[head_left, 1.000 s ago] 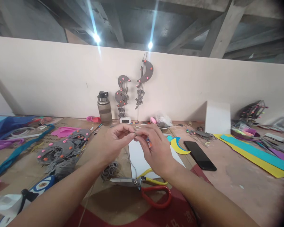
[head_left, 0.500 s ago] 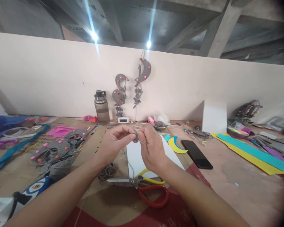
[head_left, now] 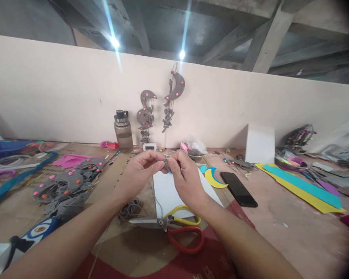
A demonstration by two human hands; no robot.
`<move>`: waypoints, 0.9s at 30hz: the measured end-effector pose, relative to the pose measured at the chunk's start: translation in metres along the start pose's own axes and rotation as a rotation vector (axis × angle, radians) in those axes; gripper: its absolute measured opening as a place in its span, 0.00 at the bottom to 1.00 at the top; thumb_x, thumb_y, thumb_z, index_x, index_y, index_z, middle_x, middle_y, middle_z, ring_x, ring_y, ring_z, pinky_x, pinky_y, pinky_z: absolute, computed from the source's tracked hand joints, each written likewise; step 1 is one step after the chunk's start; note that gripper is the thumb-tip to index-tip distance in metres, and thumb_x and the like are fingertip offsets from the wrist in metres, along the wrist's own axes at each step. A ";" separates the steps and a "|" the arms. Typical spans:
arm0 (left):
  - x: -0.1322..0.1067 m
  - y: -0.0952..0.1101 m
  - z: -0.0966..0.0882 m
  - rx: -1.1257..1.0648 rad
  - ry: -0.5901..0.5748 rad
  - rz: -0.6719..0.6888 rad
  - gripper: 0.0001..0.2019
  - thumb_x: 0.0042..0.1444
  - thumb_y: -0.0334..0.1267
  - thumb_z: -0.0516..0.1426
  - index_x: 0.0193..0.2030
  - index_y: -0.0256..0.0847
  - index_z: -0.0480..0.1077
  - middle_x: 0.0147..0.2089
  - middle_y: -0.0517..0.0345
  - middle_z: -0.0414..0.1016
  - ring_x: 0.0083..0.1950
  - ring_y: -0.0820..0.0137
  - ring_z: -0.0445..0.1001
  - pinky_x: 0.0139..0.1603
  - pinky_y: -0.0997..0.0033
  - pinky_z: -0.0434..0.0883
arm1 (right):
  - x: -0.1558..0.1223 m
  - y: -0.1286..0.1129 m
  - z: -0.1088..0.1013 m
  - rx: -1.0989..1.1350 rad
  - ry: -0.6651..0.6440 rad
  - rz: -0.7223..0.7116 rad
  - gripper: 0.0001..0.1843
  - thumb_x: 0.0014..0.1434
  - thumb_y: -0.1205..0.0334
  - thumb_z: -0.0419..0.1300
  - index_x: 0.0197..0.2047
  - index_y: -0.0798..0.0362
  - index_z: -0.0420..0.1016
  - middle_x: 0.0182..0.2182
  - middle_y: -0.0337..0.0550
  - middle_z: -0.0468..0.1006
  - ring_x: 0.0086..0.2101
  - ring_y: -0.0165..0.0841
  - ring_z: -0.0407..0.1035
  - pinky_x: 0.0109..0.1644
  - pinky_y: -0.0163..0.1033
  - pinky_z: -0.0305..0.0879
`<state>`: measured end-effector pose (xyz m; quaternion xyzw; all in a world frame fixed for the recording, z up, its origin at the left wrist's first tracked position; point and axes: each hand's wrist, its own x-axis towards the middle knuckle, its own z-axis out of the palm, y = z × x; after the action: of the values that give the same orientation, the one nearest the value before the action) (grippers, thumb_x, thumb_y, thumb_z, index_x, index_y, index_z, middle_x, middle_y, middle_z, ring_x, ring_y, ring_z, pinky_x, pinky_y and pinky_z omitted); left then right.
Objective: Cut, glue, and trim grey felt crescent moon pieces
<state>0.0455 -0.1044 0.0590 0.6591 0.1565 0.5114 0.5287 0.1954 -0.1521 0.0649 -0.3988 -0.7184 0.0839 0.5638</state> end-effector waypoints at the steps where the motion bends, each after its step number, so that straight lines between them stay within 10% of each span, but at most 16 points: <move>1: 0.000 -0.001 0.000 -0.017 0.012 0.008 0.06 0.55 0.38 0.63 0.36 0.40 0.72 0.32 0.58 0.75 0.36 0.71 0.74 0.42 0.70 0.70 | 0.000 0.000 0.000 0.012 -0.001 0.004 0.13 0.68 0.60 0.48 0.31 0.51 0.61 0.27 0.35 0.67 0.30 0.29 0.62 0.36 0.36 0.56; 14: -0.006 0.023 0.014 0.250 0.141 0.019 0.07 0.52 0.34 0.64 0.36 0.38 0.72 0.38 0.55 0.76 0.40 0.71 0.74 0.44 0.71 0.71 | 0.004 -0.001 -0.001 0.026 0.009 0.084 0.11 0.66 0.60 0.51 0.30 0.50 0.60 0.27 0.34 0.64 0.29 0.29 0.59 0.35 0.36 0.55; 27: 0.003 -0.001 -0.005 -0.028 0.056 -0.010 0.06 0.53 0.35 0.64 0.37 0.39 0.72 0.31 0.60 0.74 0.29 0.76 0.70 0.32 0.74 0.68 | 0.009 0.002 -0.001 0.236 -0.122 0.084 0.12 0.67 0.56 0.49 0.32 0.50 0.62 0.28 0.35 0.65 0.32 0.29 0.61 0.39 0.36 0.58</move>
<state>0.0423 -0.0993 0.0592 0.6365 0.1672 0.5291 0.5357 0.1967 -0.1453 0.0710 -0.3538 -0.7190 0.2153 0.5582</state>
